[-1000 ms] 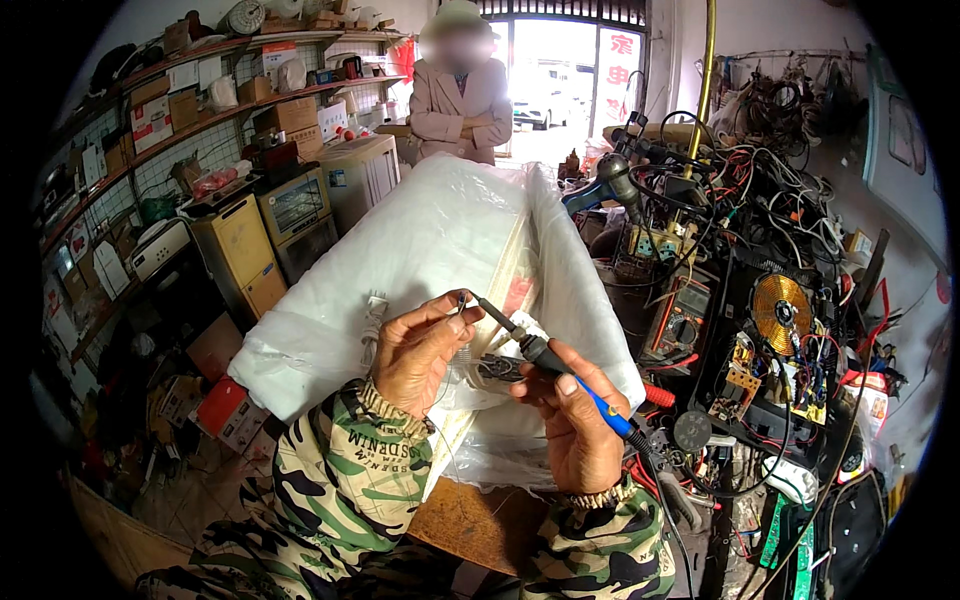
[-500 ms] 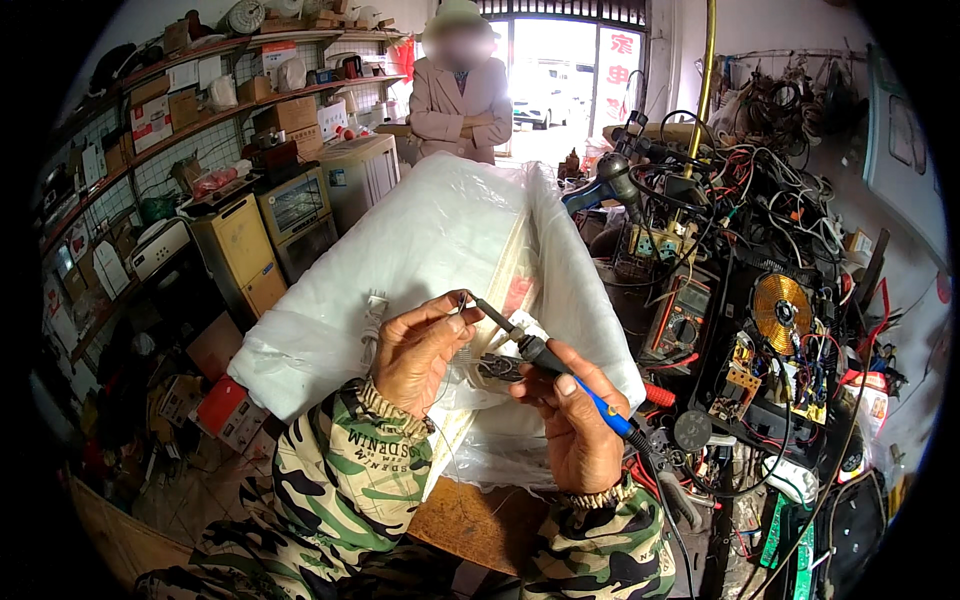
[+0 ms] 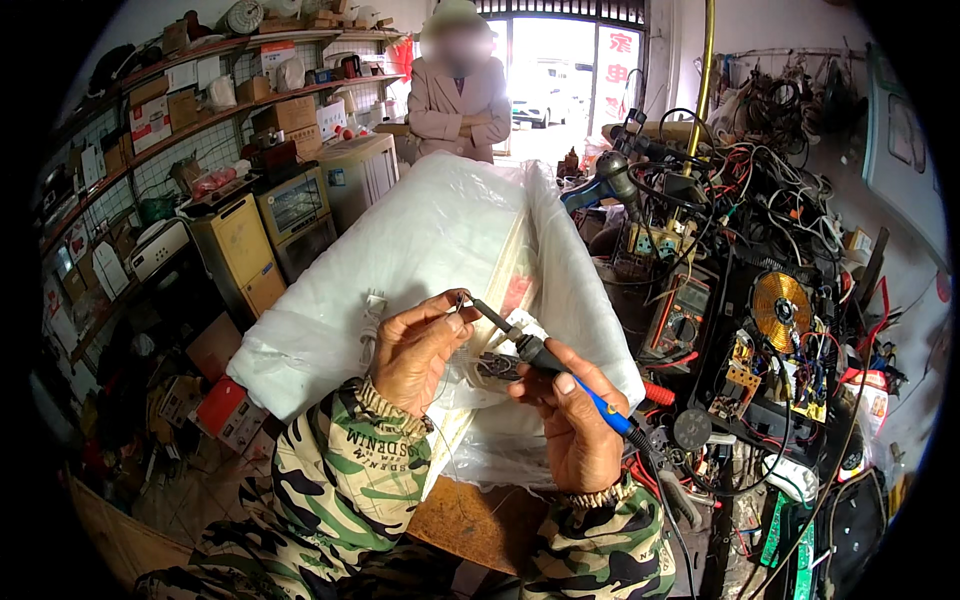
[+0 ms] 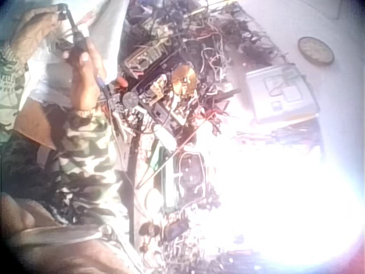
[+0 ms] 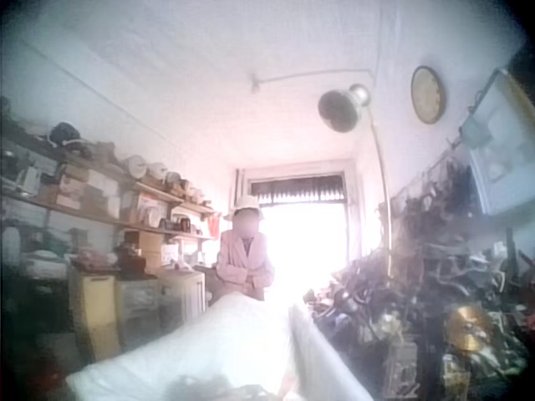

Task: The person sits at a cluttered workbench and uses a soldering iron to apply solder to a small electronic component. They hold the component with one hand and the soldering iron with the other, repeatedly touching the tip to the component while a bystander stands nearby.

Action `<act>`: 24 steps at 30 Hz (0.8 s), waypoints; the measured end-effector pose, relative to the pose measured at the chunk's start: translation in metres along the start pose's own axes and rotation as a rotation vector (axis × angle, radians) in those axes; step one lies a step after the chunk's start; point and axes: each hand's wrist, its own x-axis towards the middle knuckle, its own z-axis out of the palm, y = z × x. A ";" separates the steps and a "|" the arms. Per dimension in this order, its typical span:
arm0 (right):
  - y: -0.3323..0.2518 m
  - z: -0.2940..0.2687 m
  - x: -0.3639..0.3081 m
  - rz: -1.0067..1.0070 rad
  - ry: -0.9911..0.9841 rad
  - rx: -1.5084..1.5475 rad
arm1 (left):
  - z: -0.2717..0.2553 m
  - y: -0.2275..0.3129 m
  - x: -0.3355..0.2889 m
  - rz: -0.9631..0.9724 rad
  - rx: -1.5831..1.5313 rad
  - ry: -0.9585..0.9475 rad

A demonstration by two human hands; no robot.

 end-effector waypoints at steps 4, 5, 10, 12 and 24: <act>-0.001 0.003 0.000 -0.009 0.016 0.037 | -0.001 0.001 0.000 -0.030 0.009 0.003; -0.001 0.002 0.000 -0.010 0.014 0.038 | 0.000 0.001 0.000 -0.042 0.015 0.011; 0.000 0.001 0.000 -0.009 0.014 0.040 | -0.001 0.000 -0.001 -0.035 0.024 0.012; 0.000 0.002 0.000 -0.013 0.014 0.041 | -0.001 0.001 0.000 -0.042 0.021 0.012; 0.000 0.002 0.000 -0.009 0.023 0.039 | -0.003 0.000 0.001 -0.039 0.032 -0.002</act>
